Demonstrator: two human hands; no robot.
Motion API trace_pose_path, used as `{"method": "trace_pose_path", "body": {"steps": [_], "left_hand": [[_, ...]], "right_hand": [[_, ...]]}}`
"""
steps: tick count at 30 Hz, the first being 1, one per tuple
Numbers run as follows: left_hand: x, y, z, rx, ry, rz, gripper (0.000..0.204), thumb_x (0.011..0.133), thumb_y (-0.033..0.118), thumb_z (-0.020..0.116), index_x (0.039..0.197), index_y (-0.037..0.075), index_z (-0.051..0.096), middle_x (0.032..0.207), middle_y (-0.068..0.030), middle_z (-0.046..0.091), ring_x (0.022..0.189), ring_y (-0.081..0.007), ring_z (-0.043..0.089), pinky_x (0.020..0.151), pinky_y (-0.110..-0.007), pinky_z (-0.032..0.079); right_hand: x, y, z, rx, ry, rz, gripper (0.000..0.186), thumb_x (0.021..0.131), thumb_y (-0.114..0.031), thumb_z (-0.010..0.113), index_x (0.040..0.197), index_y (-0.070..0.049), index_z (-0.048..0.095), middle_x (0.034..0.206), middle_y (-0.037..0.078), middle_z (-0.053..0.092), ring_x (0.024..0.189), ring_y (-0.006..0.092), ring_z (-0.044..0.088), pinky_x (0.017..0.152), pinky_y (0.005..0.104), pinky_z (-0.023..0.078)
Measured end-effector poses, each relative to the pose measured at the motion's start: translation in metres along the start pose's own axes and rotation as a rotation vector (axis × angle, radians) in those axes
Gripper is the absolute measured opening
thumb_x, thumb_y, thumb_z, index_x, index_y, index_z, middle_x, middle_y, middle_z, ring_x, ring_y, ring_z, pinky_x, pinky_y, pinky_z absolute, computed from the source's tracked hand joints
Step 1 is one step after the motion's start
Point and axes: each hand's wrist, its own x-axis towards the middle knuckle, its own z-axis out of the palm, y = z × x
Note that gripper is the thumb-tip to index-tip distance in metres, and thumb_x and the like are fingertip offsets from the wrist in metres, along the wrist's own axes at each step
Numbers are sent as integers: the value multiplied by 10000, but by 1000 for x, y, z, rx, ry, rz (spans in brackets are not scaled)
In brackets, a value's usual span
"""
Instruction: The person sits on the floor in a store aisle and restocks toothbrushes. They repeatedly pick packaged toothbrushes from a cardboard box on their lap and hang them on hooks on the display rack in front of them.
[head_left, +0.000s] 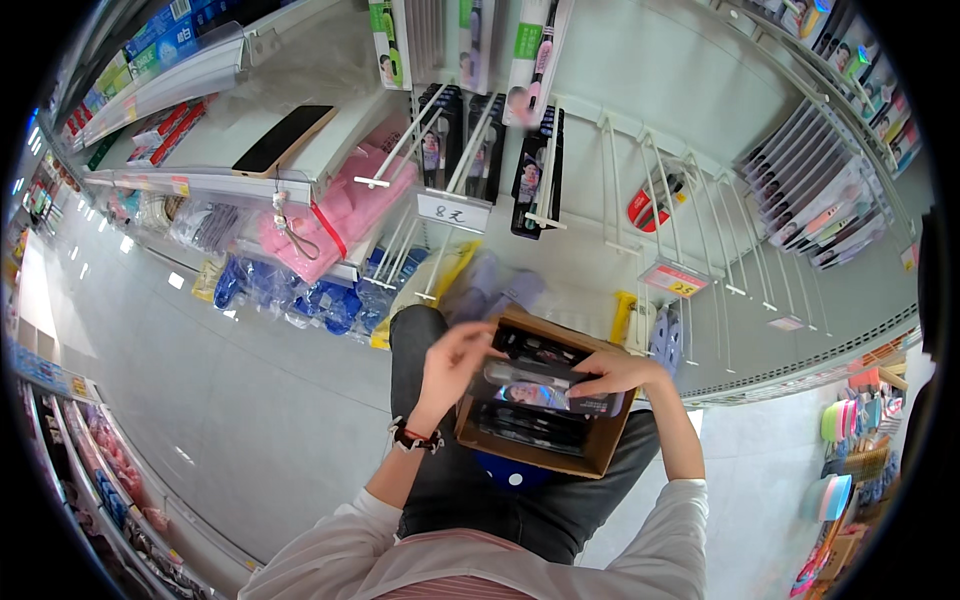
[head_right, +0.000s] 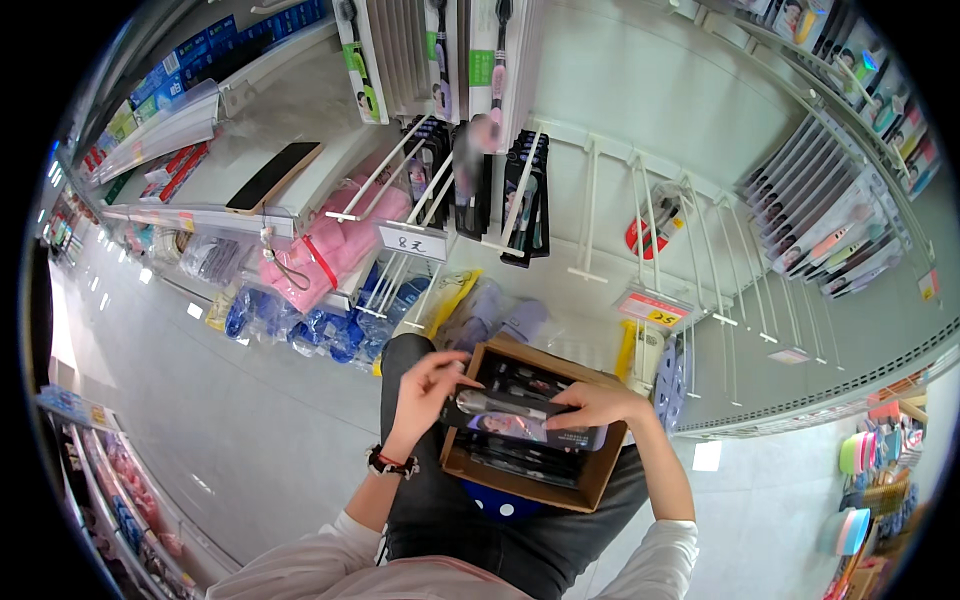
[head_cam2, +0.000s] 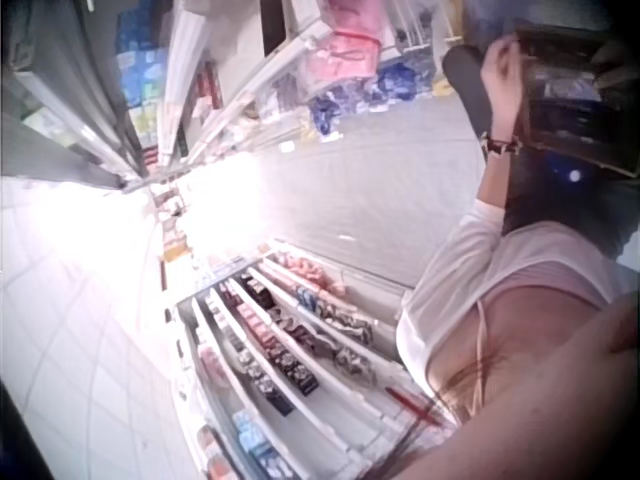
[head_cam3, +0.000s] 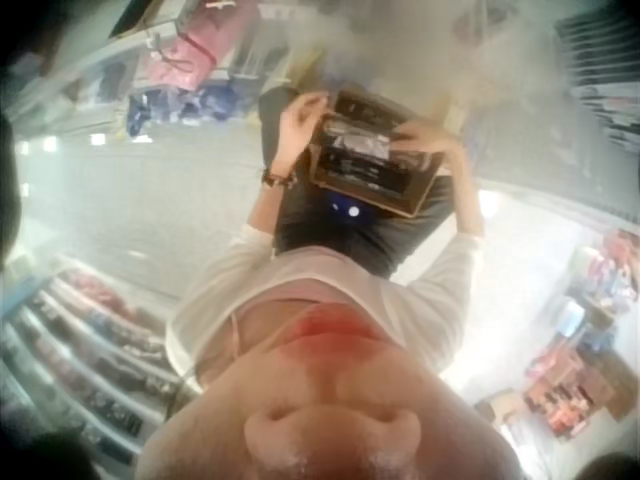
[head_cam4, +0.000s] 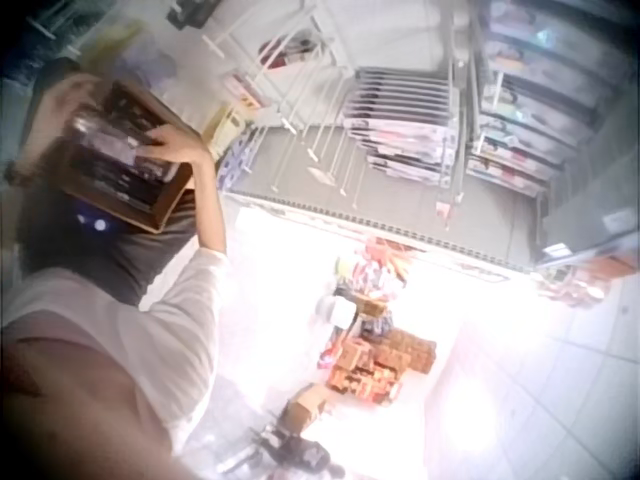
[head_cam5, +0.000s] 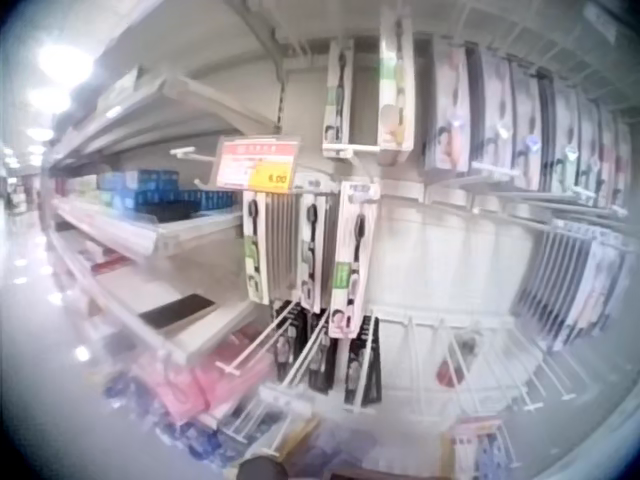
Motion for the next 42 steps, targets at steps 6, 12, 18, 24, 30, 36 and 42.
{"method": "trace_pose_path", "body": {"steps": [6, 12, 18, 24, 30, 36, 42], "left_hand": [[-16, -28, 6, -191, 283, -69, 211, 947, 122, 442, 1116, 2, 479, 883, -101, 648, 777, -129, 616, 720, -251, 486], [-57, -81, 39, 767, -577, -54, 343, 821, 142, 607, 1142, 55, 524, 1069, -157, 583, 937, -276, 593, 779, -377, 484], [-95, -152, 48, 1173, -640, 111, 426, 836, 161, 559, 1238, 60, 464, 1313, -211, 415, 1184, -373, 408, 899, -545, 390], [-79, -147, 47, 1151, -638, 36, 362, 792, 57, 556, 1147, 24, 496, 1181, -179, 492, 1084, -342, 466, 872, -503, 422], [-65, -171, 48, 1228, -580, -13, 423, 729, 119, 670, 1098, 16, 490, 1029, -132, 537, 1039, -309, 479, 839, -428, 448], [-56, -150, 45, 1273, -662, -34, 486, 702, 210, 732, 1097, 24, 519, 1051, -117, 574, 1055, -293, 467, 901, -438, 389], [-55, -133, 42, 1218, -648, -14, 463, 716, 246, 743, 1055, 3, 541, 992, -128, 608, 1053, -302, 460, 918, -405, 369]], "right_hand": [[21, -55, -16, -139, 535, 3, 285, 871, -295, 576, 891, -13, 607, 735, 223, 573, 687, 394, 545, 603, 408, 424], [58, -78, -24, -298, 891, -36, 261, 859, -281, 595, 959, -42, 625, 750, 200, 612, 715, 393, 575, 633, 445, 451], [74, -65, -22, -308, 1032, -85, 246, 855, -247, 606, 937, -16, 628, 671, 191, 596, 629, 396, 570, 559, 433, 445], [77, -58, -24, -179, 1028, -105, 209, 864, -212, 591, 906, -11, 627, 628, 193, 555, 538, 354, 523, 500, 369, 404], [90, -64, -34, -269, 1034, -72, 241, 870, -265, 588, 919, -33, 631, 638, 191, 583, 608, 380, 570, 533, 413, 437], [108, -57, -49, -111, 1098, 20, 275, 868, -290, 588, 916, -22, 628, 628, 200, 576, 600, 380, 567, 537, 429, 420], [160, -10, -77, 40, 1187, 18, 384, 876, -369, 571, 852, 11, 622, 619, 199, 570, 590, 349, 572, 532, 429, 403]]}}
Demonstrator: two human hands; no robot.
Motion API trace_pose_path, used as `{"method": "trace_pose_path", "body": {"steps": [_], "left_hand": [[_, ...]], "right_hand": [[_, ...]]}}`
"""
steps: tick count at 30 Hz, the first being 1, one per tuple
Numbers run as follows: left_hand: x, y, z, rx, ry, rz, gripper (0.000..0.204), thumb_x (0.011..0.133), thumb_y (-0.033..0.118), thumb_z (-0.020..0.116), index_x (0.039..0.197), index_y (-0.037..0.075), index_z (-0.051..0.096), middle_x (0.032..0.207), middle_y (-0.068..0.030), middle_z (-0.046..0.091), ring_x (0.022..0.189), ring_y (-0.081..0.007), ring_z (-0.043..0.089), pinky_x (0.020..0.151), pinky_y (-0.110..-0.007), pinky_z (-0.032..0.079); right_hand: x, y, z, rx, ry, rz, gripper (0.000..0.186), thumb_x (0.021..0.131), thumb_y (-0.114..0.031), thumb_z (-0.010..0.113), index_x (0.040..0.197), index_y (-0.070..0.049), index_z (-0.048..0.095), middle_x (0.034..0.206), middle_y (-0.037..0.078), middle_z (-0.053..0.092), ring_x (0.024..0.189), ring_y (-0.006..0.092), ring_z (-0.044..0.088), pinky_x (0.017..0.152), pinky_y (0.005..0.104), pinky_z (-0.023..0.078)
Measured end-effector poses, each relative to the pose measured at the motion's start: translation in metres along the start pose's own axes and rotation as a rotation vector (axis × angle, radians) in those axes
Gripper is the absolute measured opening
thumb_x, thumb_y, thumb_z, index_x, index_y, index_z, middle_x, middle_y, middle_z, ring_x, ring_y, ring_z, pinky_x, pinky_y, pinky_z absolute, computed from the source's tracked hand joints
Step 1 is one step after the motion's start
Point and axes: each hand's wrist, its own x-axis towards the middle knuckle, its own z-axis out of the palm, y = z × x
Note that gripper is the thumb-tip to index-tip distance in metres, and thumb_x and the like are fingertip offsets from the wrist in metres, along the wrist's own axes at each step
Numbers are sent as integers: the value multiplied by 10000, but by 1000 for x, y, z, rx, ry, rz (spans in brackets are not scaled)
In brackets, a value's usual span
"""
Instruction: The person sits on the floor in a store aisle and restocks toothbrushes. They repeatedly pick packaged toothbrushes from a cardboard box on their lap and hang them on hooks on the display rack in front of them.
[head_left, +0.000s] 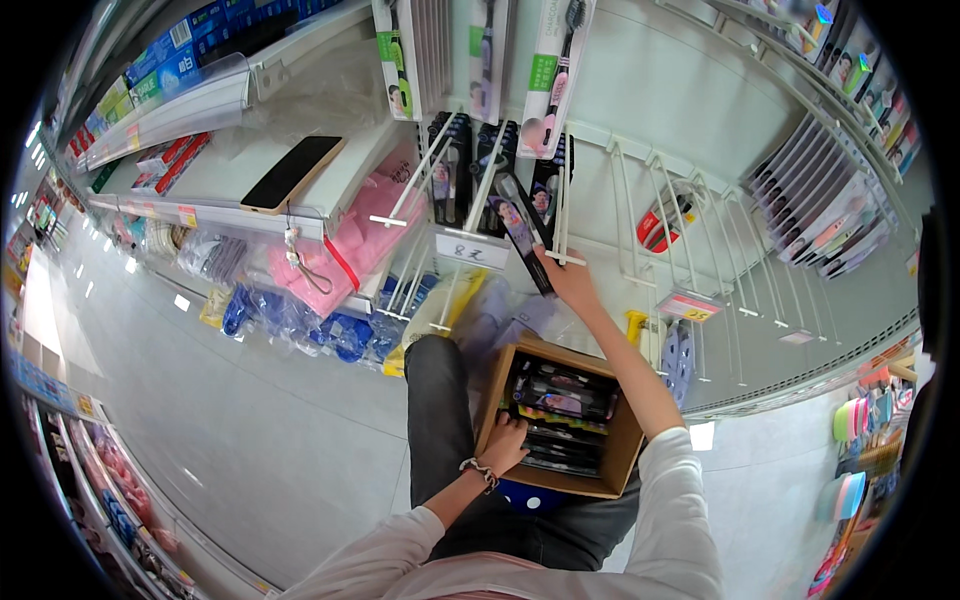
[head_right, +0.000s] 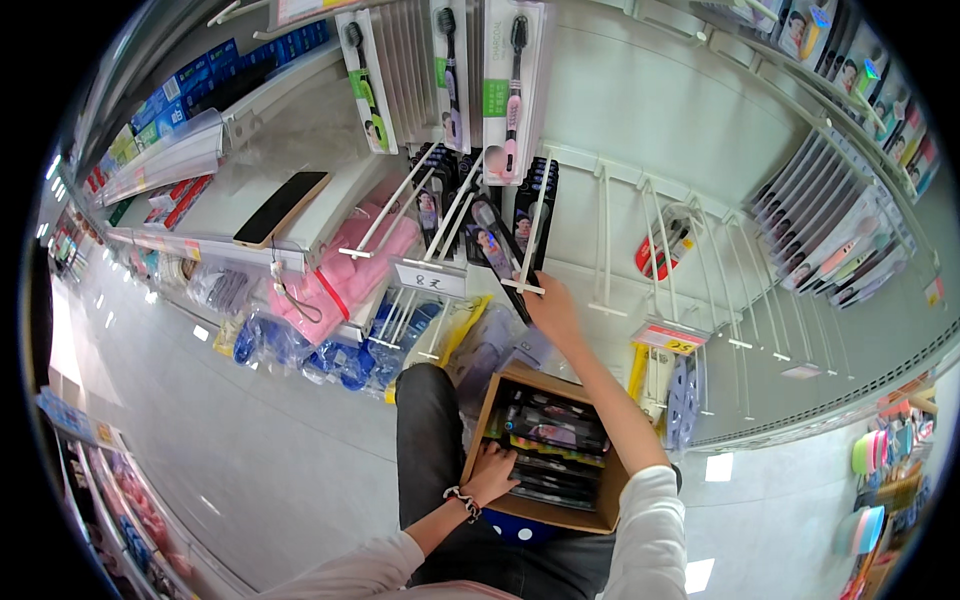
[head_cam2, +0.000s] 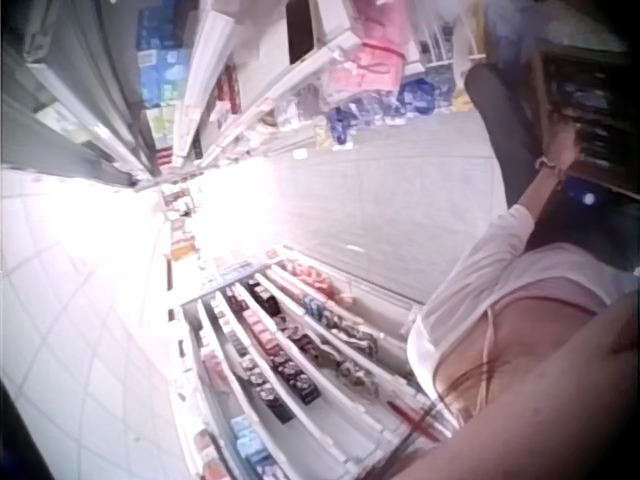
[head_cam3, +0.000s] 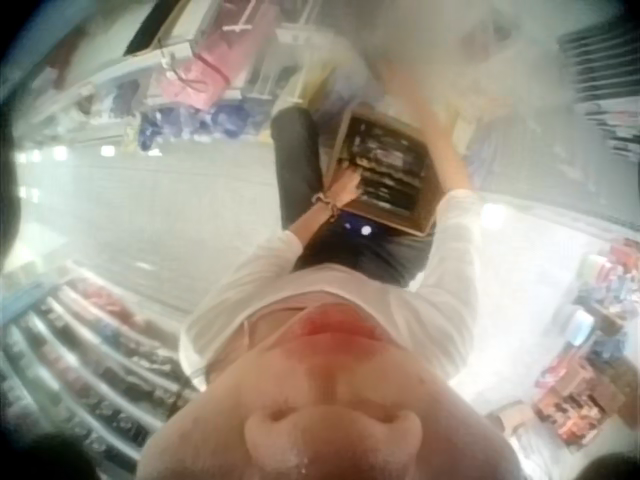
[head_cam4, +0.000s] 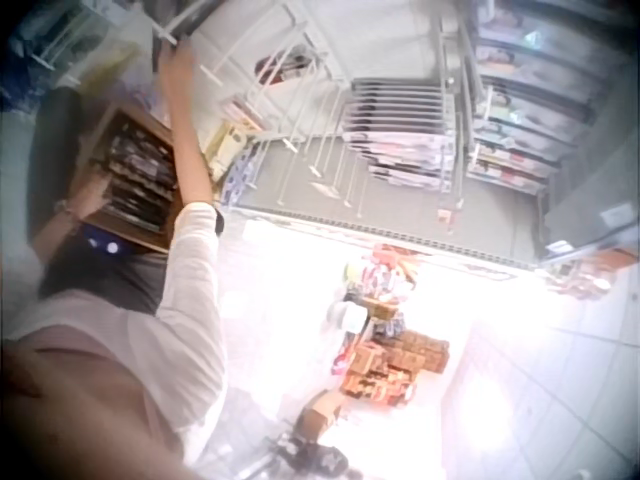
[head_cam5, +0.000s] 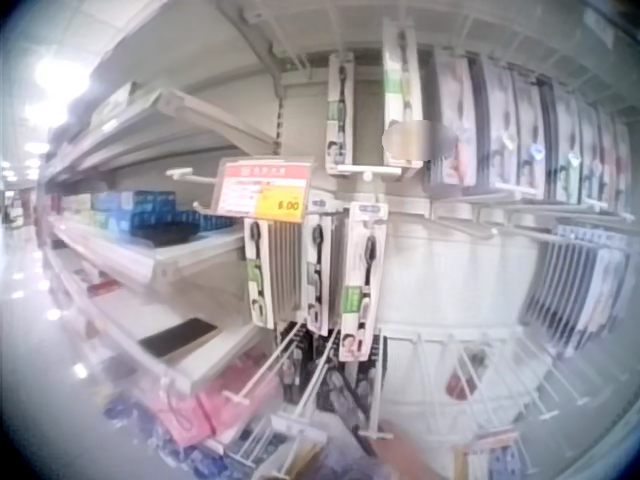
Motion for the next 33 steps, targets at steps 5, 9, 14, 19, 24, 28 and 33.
{"method": "trace_pose_path", "body": {"steps": [5, 9, 14, 19, 24, 28, 33], "left_hand": [[-1, -2, 4, 49, 39, 49, 425, 714, 238, 731, 1042, 43, 544, 1000, -108, 599, 1014, -279, 504, 879, -414, 389], [7, -2, 18, 60, 97, 71, 414, 695, 105, 700, 1056, 11, 520, 1043, -129, 560, 1012, -295, 521, 829, -404, 441], [1, -8, 27, -14, 179, 61, 355, 670, 57, 632, 1018, 4, 583, 1080, -178, 513, 1014, -346, 496, 829, -455, 442], [4, -6, 18, -141, 95, 92, 410, 696, 101, 707, 1047, 47, 502, 1071, -164, 531, 1049, -328, 512, 821, -440, 445], [6, -4, 4, -309, -33, 68, 285, 764, 99, 660, 987, 35, 495, 918, -150, 621, 832, -313, 612, 699, -415, 490], [0, -1, 0, -285, 349, 313, 270, 793, 127, 622, 1053, 71, 575, 901, -121, 612, 702, -314, 610, 641, -396, 498], [-11, 10, -46, -540, 333, 131, 243, 828, 125, 626, 1063, 70, 642, 897, -133, 621, 733, -288, 612, 649, -325, 486]], "right_hand": [[44, 22, 29, 111, -170, 323, 583, 826, -574, 541, 856, 5, 602, 733, 87, 601, 664, 157, 549, 549, 315, 418], [44, 62, 32, -74, -166, 234, 654, 796, -486, 610, 1172, 35, 494, 962, 180, 580, 870, 275, 584, 730, 358, 489], [-25, 72, 2, 62, -180, 18, 534, 763, -210, 696, 1197, -4, 463, 1024, 163, 566, 907, 267, 595, 768, 361, 488], [-88, 76, -73, 189, -231, 119, 425, 817, -106, 637, 1198, -26, 468, 991, 100, 590, 795, 167, 626, 675, 290, 497], [-125, 57, -117, 302, -255, 283, 358, 864, -64, 574, 1201, -22, 464, 995, 89, 594, 804, 149, 638, 675, 261, 491], [-145, 61, -128, 341, -377, 297, 347, 868, -77, 579, 1196, -29, 480, 1009, 95, 600, 834, 153, 636, 721, 256, 488], [-179, 62, -120, 129, -777, 149, 426, 816, -220, 685, 1174, -39, 542, 1089, 77, 600, 953, 145, 580, 840, 309, 469]]}}
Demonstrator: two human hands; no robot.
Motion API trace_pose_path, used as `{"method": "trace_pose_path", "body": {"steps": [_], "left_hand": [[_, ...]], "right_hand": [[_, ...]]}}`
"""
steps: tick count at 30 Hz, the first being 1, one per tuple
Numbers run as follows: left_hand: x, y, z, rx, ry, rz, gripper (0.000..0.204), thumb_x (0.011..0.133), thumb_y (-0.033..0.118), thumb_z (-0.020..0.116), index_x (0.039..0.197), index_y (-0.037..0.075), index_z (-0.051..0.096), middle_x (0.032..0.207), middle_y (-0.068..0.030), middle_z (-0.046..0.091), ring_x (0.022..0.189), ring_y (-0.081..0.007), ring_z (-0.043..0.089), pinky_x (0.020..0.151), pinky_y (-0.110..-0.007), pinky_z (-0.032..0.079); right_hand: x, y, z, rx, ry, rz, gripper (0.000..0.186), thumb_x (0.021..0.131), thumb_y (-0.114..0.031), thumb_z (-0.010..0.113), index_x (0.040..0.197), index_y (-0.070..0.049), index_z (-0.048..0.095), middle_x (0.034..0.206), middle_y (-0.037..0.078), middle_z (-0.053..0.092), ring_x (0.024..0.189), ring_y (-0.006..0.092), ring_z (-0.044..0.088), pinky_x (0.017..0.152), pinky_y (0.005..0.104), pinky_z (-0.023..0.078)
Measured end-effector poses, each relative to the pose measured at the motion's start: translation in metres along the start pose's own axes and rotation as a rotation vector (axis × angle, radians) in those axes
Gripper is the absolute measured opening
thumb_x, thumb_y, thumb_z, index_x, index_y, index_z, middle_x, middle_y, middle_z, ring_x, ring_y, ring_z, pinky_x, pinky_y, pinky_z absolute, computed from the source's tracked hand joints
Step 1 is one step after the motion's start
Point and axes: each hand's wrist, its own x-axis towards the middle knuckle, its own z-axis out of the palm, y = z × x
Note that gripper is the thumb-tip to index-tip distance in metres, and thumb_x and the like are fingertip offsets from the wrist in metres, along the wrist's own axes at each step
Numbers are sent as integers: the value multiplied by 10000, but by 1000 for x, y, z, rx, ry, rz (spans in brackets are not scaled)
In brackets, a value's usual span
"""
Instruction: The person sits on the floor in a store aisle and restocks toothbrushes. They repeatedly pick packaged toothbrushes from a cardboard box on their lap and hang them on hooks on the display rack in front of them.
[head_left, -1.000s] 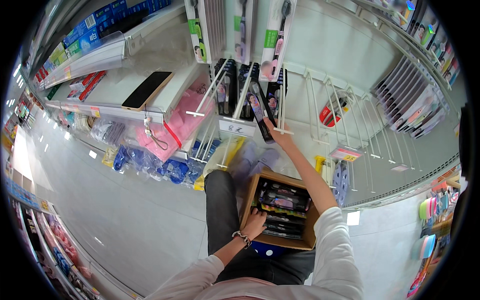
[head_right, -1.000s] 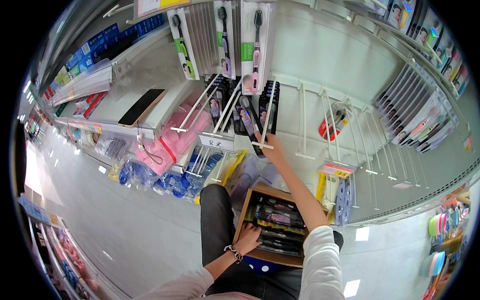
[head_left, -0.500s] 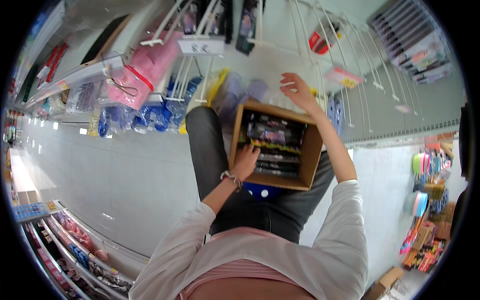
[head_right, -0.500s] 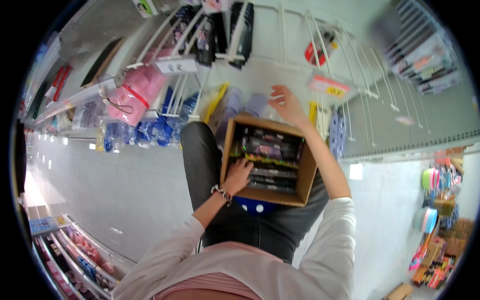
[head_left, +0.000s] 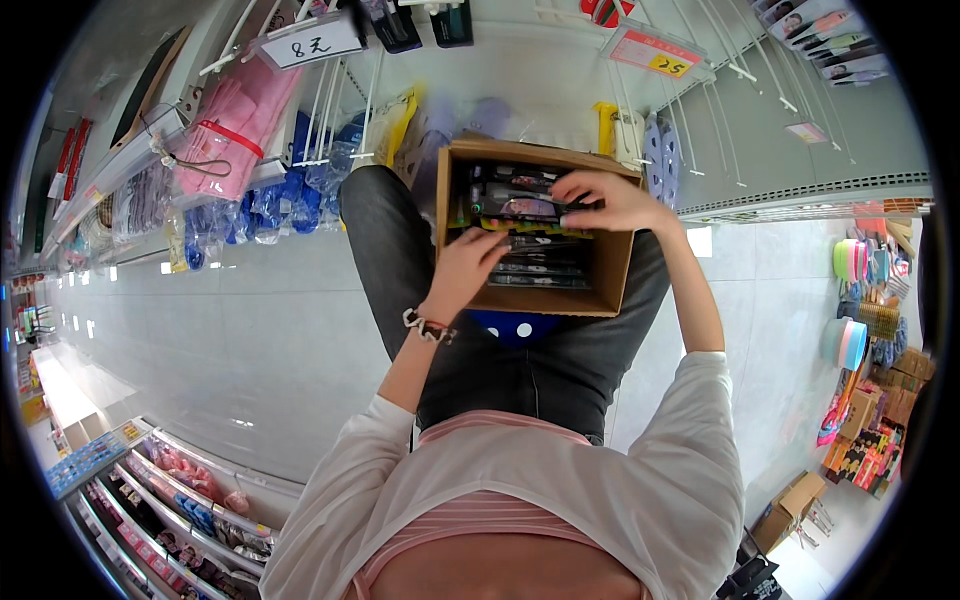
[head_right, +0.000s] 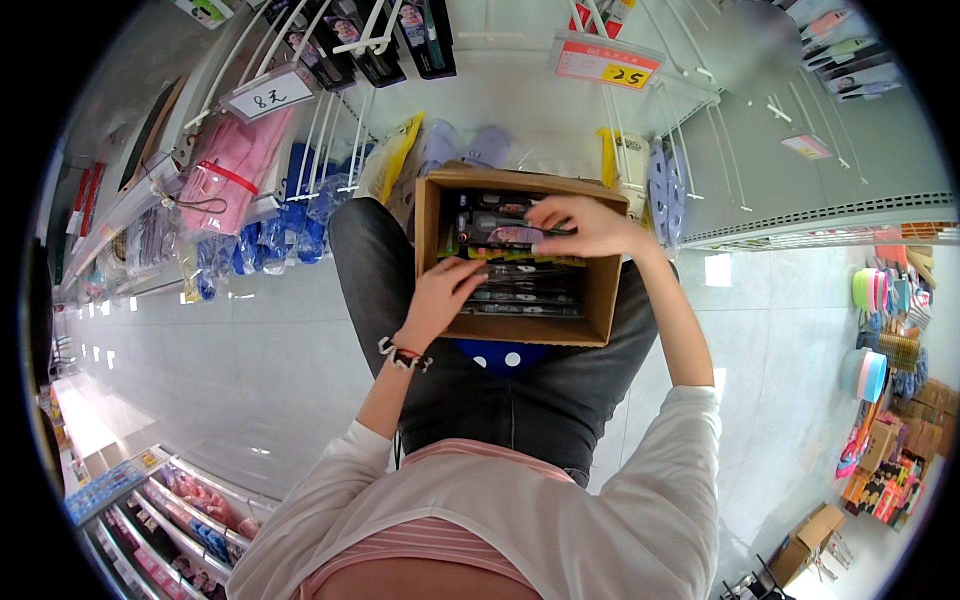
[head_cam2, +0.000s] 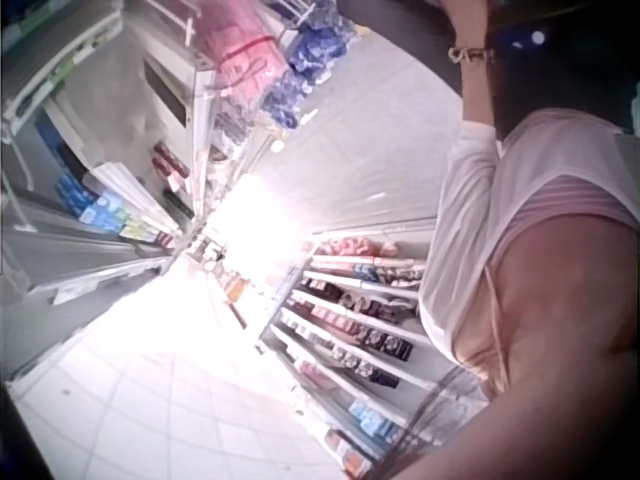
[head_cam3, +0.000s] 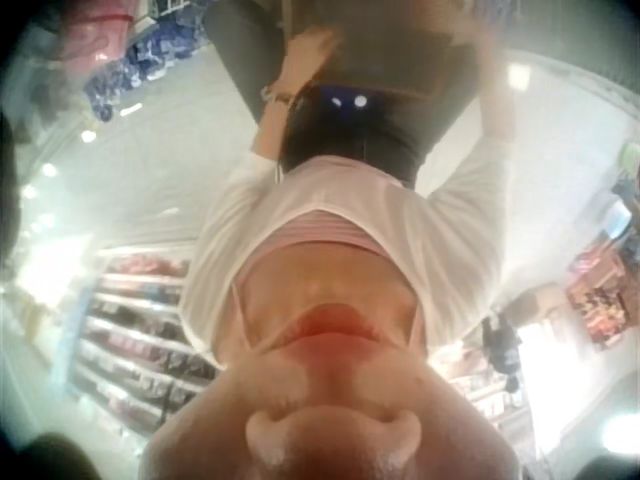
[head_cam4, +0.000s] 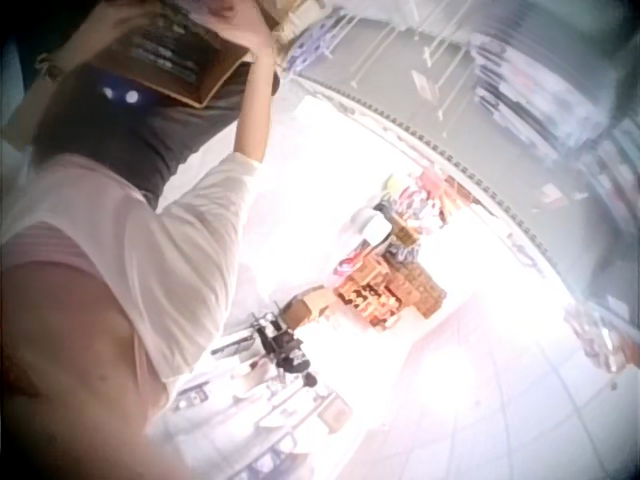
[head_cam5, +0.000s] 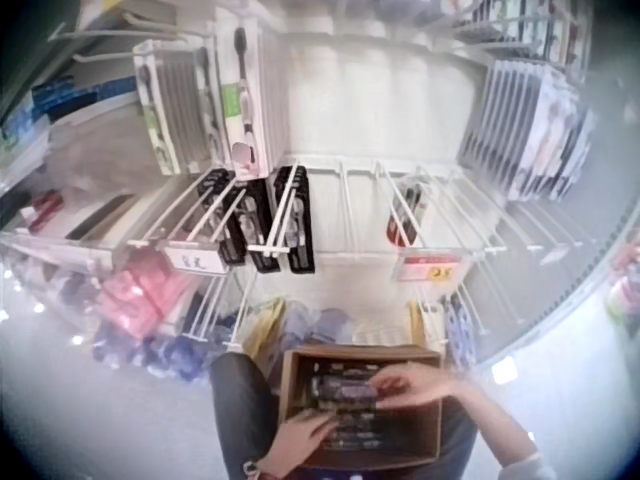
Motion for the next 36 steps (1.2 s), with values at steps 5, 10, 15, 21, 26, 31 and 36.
{"method": "trace_pose_path", "body": {"steps": [5, 10, 15, 21, 26, 31, 36], "left_hand": [[19, 17, -37, -301, 87, -103, 165, 856, 84, 609, 996, 3, 648, 845, -97, 661, 776, -140, 633, 660, -258, 488], [25, 18, -41, -821, 143, -293, 338, 841, 90, 638, 1153, 14, 534, 963, -69, 627, 830, -140, 623, 678, -266, 503], [17, 5, -9, -394, -169, -167, 737, 754, 296, 742, 1326, 33, 359, 1167, -149, 544, 1085, -253, 536, 913, -376, 420], [-21, -55, 64, 512, -330, -4, 703, 763, 278, 660, 1354, 51, 353, 1397, -152, 330, 1252, -333, 343, 980, -512, 329], [-21, -47, 55, 468, -297, 0, 475, 766, 181, 635, 1195, 38, 488, 1187, -130, 481, 1099, -301, 465, 880, -472, 398], [-20, -54, 58, 499, -214, -8, 243, 770, 131, 602, 993, 38, 568, 990, -119, 546, 951, -282, 521, 764, -426, 446], [-16, -66, 65, 578, -311, -61, 239, 763, 147, 610, 979, 48, 587, 974, -111, 552, 986, -285, 502, 813, -415, 437]], "right_hand": [[0, -2, 22, -238, -49, -83, 411, 779, -293, 708, 1045, 1, 597, 888, 131, 624, 787, 212, 589, 709, 288, 464], [2, -36, 1, -163, -3, 24, 285, 840, -237, 644, 900, 38, 601, 703, 134, 576, 592, 179, 473, 564, 300, 407], [4, -72, -9, -108, 358, -84, 240, 865, -194, 602, 860, 45, 576, 688, 186, 541, 594, 249, 451, 575, 336, 404], [21, -109, -14, -344, 619, -226, 215, 890, -142, 561, 1002, 41, 558, 629, 179, 504, 503, 220, 410, 488, 317, 358], [36, -114, -19, -306, 697, -194, 187, 902, -146, 556, 946, 35, 567, 603, 124, 470, 529, 128, 383, 489, 287, 349], [48, -115, -22, -247, 706, -140, 175, 882, -146, 570, 911, 26, 584, 650, 204, 536, 534, 334, 443, 505, 329, 388], [71, -103, -18, -206, 794, -143, 187, 891, -167, 561, 905, 17, 585, 633, 203, 537, 512, 335, 419, 489, 332, 383]]}}
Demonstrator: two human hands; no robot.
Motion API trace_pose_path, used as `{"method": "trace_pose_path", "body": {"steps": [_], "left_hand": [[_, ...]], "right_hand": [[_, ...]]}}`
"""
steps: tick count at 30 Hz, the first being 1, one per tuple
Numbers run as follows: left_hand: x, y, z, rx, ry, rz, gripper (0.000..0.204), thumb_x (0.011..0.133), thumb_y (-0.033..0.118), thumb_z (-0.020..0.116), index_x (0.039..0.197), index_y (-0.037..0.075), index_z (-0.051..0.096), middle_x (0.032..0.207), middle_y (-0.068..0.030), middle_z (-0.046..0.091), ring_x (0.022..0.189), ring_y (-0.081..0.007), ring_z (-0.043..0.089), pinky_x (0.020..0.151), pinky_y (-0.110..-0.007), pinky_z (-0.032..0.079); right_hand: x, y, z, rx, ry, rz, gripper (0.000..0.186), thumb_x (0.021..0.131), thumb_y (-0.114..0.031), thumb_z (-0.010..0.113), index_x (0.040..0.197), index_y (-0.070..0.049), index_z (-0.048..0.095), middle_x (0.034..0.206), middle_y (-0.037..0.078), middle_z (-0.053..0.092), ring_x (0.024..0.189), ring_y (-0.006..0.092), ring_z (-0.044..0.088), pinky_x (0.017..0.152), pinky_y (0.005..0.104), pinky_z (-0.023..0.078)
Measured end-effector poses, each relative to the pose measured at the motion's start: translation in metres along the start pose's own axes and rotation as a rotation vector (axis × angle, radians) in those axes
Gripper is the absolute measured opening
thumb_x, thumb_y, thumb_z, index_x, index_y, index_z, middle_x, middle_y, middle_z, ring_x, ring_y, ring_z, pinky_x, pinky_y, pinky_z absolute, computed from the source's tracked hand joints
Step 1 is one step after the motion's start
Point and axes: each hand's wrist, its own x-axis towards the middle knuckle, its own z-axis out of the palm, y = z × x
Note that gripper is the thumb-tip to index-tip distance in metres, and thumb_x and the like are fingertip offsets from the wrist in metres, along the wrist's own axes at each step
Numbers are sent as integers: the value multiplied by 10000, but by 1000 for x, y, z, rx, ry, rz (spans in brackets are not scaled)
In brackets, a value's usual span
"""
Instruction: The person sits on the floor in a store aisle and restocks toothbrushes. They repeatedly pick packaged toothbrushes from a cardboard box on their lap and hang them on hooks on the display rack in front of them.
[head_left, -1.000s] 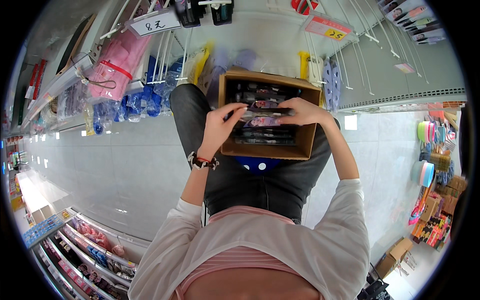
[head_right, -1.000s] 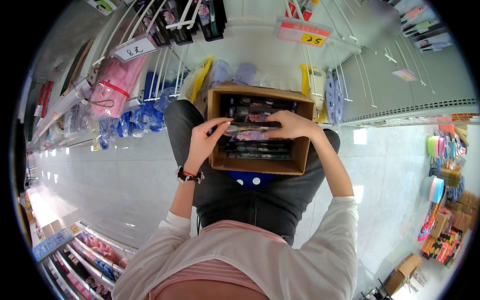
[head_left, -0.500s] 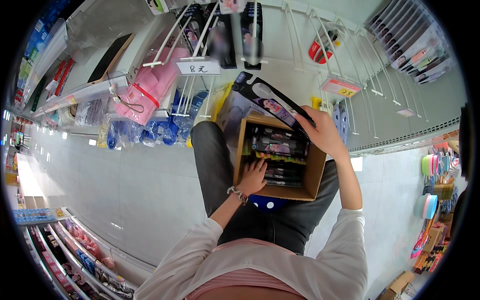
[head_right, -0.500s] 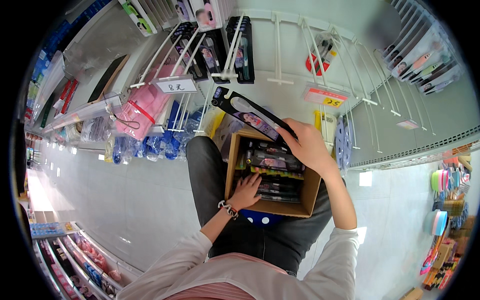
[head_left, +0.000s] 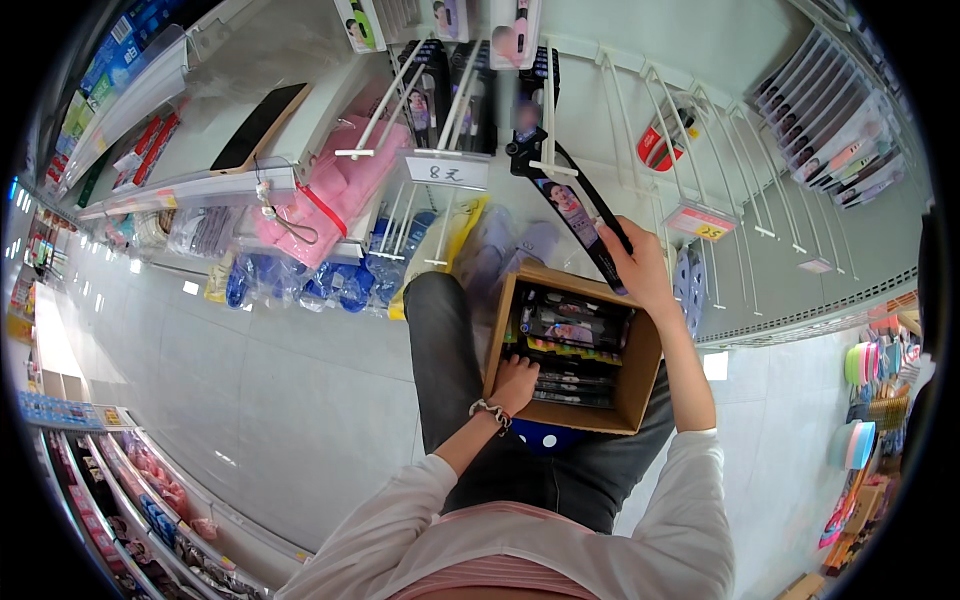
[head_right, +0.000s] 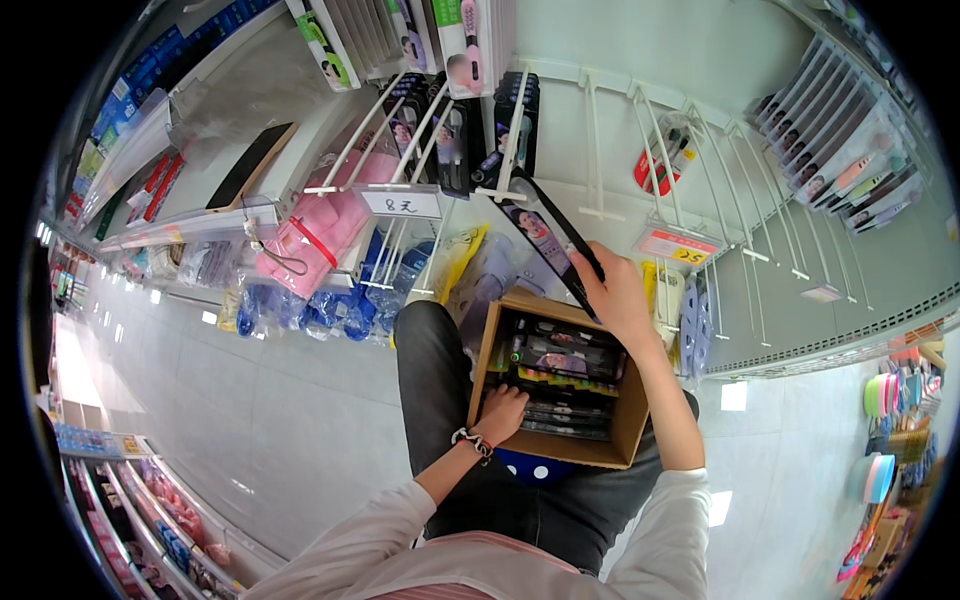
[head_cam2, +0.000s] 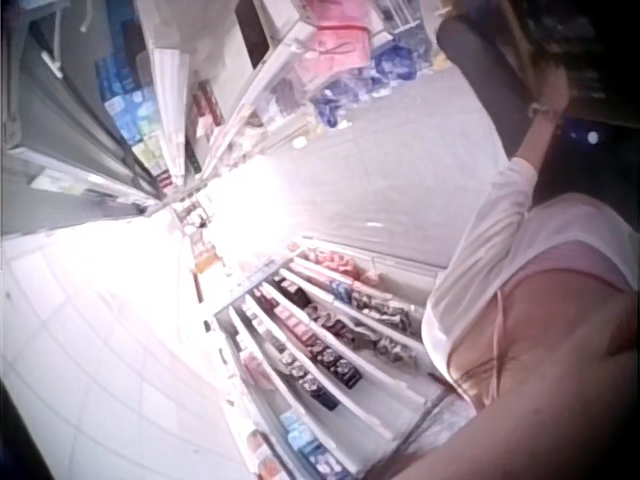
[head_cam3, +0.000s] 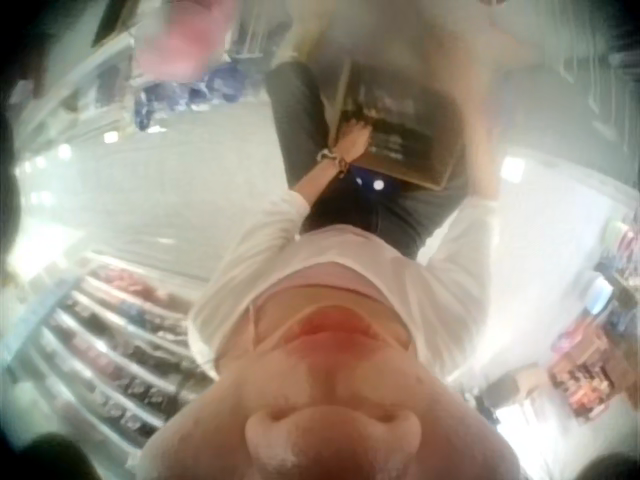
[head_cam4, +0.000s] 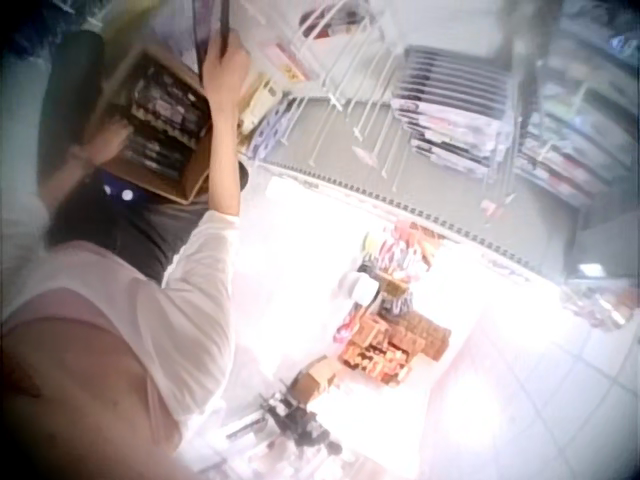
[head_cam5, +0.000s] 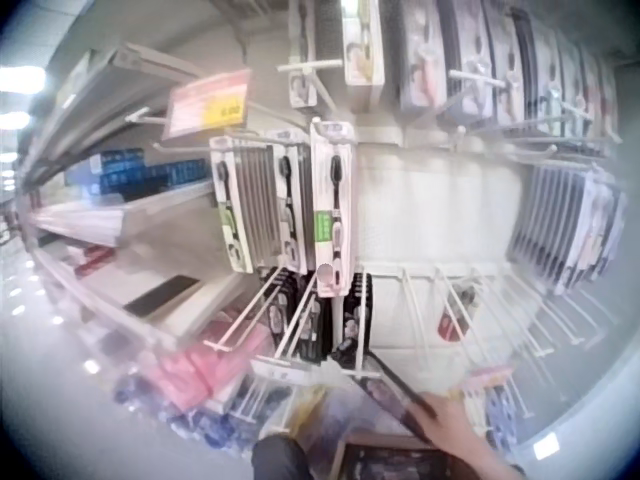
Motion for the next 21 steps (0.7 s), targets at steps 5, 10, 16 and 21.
{"method": "trace_pose_path", "body": {"steps": [5, 10, 16, 21], "left_hand": [[-1, 1, -1, -29, 131, 32, 176, 752, 137, 628, 904, 65, 580, 1000, -88, 531, 1000, -280, 485, 819, -426, 405], [-4, 10, -31, -252, 97, 15, 227, 775, 211, 655, 936, 84, 558, 955, -95, 567, 939, -287, 536, 776, -414, 434], [-15, 22, -74, -482, 83, 60, 241, 824, 239, 625, 1000, 91, 553, 765, -116, 648, 713, -303, 630, 627, -403, 490], [-24, 8, -131, -543, 173, 81, 250, 811, 247, 654, 977, 61, 637, 756, -149, 645, 700, -281, 645, 610, -343, 498]], "right_hand": [[13, 17, 8, 33, 68, 17, 219, 899, -199, 559, 882, 18, 585, 548, 147, 475, 471, 188, 418, 471, 314, 355], [48, 52, 31, 123, 123, 2, 255, 890, -238, 574, 865, 15, 595, 569, 156, 502, 508, 196, 442, 497, 321, 367], [114, 121, 58, 11, 84, 168, 319, 897, -300, 545, 927, 14, 593, 716, 173, 599, 689, 317, 569, 652, 380, 447], [65, 61, 57, -113, 213, -190, 282, 885, -250, 556, 1033, -11, 584, 959, 158, 619, 913, 319, 577, 809, 373, 446]]}}
